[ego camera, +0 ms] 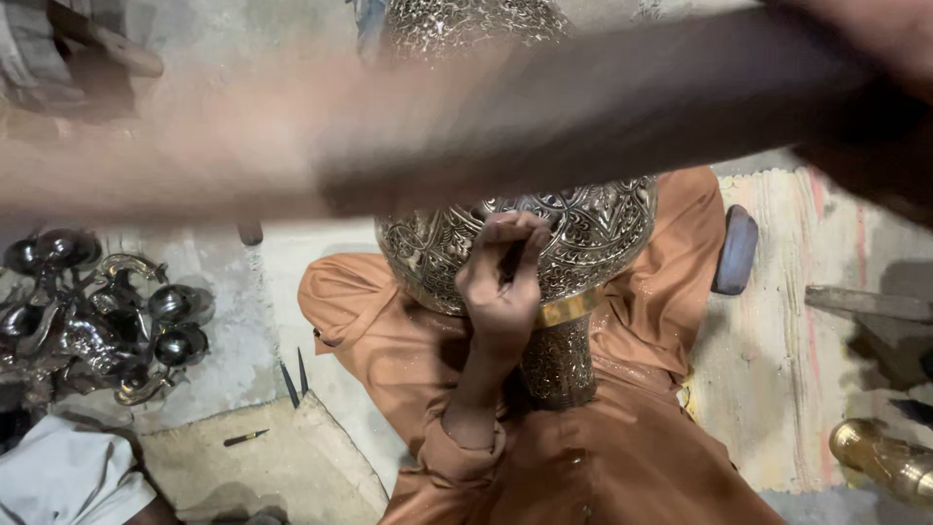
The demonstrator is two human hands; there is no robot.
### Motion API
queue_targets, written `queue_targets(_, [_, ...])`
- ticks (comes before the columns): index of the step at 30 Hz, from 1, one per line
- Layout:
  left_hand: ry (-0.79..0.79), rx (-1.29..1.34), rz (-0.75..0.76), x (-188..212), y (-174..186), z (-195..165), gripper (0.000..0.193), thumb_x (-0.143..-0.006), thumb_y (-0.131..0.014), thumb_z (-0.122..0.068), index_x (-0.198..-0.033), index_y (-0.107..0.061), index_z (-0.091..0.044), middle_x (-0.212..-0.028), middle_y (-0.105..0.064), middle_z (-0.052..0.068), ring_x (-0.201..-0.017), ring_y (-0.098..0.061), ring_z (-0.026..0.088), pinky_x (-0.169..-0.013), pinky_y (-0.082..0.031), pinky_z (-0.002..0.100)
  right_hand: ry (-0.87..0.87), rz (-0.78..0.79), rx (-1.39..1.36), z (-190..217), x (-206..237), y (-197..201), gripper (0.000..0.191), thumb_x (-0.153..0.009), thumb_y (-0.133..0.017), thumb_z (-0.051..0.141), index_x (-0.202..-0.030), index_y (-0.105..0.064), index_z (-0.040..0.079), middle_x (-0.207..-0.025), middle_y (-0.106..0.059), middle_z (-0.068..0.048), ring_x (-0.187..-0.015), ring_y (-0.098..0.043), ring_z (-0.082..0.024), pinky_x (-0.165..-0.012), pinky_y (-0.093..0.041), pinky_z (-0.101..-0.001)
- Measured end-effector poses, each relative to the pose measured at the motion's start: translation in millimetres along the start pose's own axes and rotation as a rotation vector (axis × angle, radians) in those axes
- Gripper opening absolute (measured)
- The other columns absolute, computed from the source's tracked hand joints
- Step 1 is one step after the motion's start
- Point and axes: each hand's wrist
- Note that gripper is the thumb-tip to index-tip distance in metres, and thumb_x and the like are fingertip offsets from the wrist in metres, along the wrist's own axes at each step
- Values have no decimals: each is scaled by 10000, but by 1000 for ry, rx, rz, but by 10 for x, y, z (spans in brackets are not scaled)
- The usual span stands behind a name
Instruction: The person holds a small punch against the surface of an ornate brass vessel and strikes it with a wooden mallet, chasing the decorative pattern across the metal. They reposition the punch repeatedly and steady the vessel with their other hand while working around its curved surface.
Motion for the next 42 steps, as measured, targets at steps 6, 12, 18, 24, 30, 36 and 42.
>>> queue_targets(6, [-21, -225, 4, -30, 34, -39, 182, -952, -730, 17, -1125, -673, 31, -1018, -757, 117, -865, -737, 130, -759, -595, 270, 16, 8, 18, 11, -3, -15, 502, -893, -702, 189, -1381, -591, 163, -835, -636, -96, -691, -638, -233, -657, -530, -406])
queue_targets(12, [94, -70, 29, -60, 24, -108, 107, -1000, -721, 21, -1097, -685, -4, -1020, -765, 75, -811, -697, 77, -693, -578, 221, 28, 20, 38, 13, -53, 77, 519, -894, -698, 200, -1400, -586, 167, -821, -633, -94, -679, -634, -234, -650, -528, -411])
queue_targets(18, [84, -11, 18, -42, 13, -86, 117, -995, -729, -9, -1090, -661, -6, -1049, -754, 69, -909, -715, 109, -782, -610, 278, 25, 25, 38, 25, -80, 177, 537, -874, -721, 205, -1397, -604, 164, -830, -644, -95, -696, -645, -239, -661, -531, -416])
queue_targets(24, [98, -208, 11, -18, 31, -8, 144, -928, -731, 25, -1058, -675, 52, -889, -753, 80, -670, -672, 104, -598, -547, 242, -51, -39, -34, 93, -78, 146, 547, -883, -716, 213, -1414, -599, 162, -843, -650, -80, -725, -658, -226, -689, -540, -403])
queue_targets(30, [-4, -28, 21, -13, 9, -10, 75, -1050, -696, 24, -1096, -638, 22, -1028, -724, 116, -903, -705, 149, -812, -626, 278, -43, -2, 3, 83, -91, 198, 554, -919, -678, 228, -1459, -567, 169, -836, -640, -58, -727, -656, -204, -703, -545, -385])
queue_targets(36, [-13, -226, 7, -34, 27, -43, 136, -954, -768, 5, -1052, -677, 28, -956, -751, 93, -764, -702, 122, -668, -581, 241, -31, 28, 55, 109, -110, 171, 561, -956, -639, 243, -1503, -536, 175, -829, -631, -37, -729, -654, -183, -717, -549, -368])
queue_targets(42, [202, -149, 27, -32, 40, -40, 133, -942, -749, 4, -1053, -690, 45, -889, -779, 73, -664, -682, 85, -574, -545, 219, 79, 216, 383, 98, -112, 271, 568, -992, -600, 258, -1547, -505, 182, -822, -621, -15, -731, -652, -162, -731, -554, -351])
Point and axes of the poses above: each hand's wrist, its own x-axis away from the middle knuckle, its own y-axis out of the back of the hand, z = x × y
